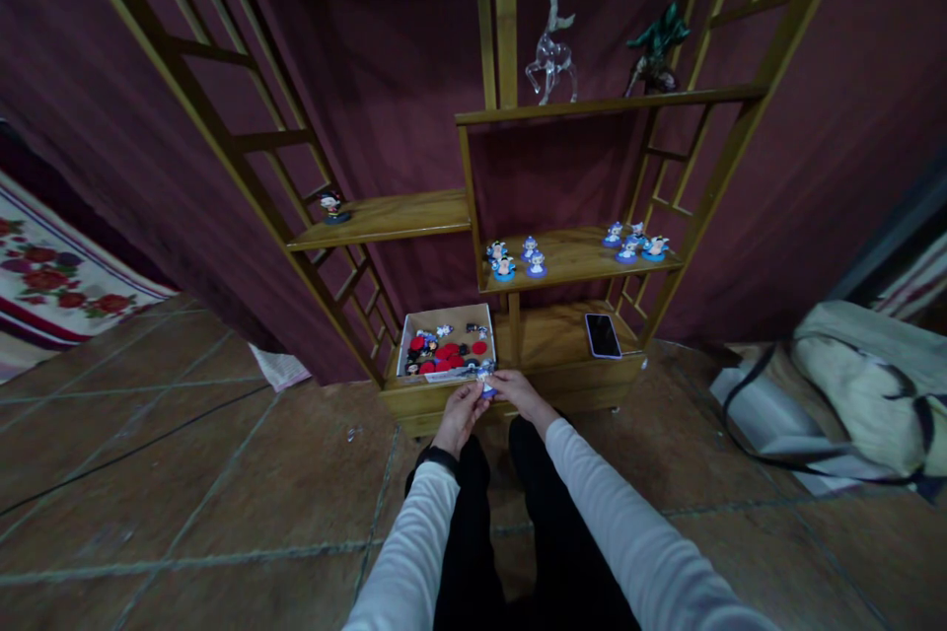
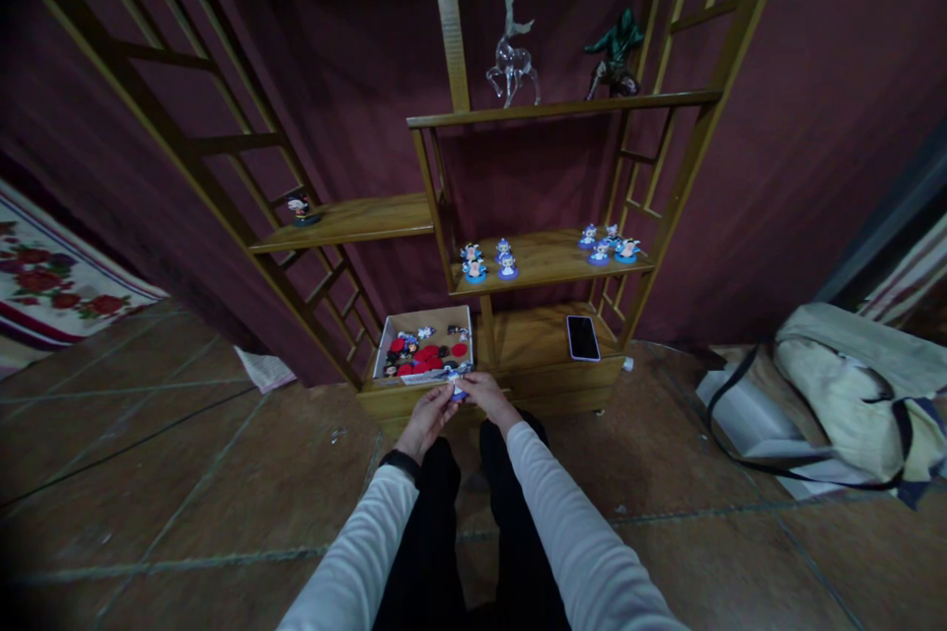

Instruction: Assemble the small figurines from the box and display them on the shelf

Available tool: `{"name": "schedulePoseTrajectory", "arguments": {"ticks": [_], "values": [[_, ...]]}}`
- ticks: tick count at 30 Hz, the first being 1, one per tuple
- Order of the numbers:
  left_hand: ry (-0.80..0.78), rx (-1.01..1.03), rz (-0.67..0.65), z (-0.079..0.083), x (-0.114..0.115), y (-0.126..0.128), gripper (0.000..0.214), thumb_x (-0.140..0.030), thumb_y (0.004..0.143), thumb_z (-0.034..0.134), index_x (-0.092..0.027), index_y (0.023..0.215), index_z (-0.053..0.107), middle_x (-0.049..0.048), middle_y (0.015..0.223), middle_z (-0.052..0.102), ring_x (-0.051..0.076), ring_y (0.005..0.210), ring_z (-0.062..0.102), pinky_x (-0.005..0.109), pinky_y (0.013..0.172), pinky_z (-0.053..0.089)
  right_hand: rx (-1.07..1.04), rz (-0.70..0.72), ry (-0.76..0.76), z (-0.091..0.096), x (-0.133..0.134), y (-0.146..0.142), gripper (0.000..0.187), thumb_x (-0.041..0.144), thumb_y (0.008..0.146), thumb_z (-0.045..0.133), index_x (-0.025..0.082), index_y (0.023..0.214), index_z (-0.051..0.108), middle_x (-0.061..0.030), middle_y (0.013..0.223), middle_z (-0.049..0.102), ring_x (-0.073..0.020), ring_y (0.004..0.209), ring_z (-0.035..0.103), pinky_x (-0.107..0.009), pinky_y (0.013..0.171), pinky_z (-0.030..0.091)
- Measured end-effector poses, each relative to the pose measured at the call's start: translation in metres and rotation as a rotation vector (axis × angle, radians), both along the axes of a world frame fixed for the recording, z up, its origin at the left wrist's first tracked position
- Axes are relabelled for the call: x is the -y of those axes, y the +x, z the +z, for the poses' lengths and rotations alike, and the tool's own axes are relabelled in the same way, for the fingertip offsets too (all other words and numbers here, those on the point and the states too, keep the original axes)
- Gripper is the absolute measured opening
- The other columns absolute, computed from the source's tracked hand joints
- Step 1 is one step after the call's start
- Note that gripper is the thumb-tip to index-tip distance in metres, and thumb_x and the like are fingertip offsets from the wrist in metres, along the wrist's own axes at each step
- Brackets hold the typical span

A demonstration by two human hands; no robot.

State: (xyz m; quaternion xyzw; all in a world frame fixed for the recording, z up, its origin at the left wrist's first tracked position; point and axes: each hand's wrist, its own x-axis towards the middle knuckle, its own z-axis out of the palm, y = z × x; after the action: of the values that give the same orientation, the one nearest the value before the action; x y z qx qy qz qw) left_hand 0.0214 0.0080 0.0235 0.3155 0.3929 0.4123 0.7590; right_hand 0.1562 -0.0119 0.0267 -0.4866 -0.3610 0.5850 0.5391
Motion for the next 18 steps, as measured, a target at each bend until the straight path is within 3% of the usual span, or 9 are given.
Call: {"name": "schedulePoseTrajectory", "arguments": {"ticks": [18], "values": [[0.014,0.01,0.007,0.0032,0.004,-0.0001,0.017,-0.006,0.063,0.073,-0.012,0.077,0.063,0.0028,0.073,0.067,0.009,0.065,0.063,0.021,0.069,0.052,-0.039,0.121,0.052,0.0049,0.0036,0.0046,0.034,0.035,0.053,0.074,0.013,0.078,0.069,-0.0025,0.072,0.068,-0.0163,0.074,0.06,-0.03,0.078,0.043]]}}
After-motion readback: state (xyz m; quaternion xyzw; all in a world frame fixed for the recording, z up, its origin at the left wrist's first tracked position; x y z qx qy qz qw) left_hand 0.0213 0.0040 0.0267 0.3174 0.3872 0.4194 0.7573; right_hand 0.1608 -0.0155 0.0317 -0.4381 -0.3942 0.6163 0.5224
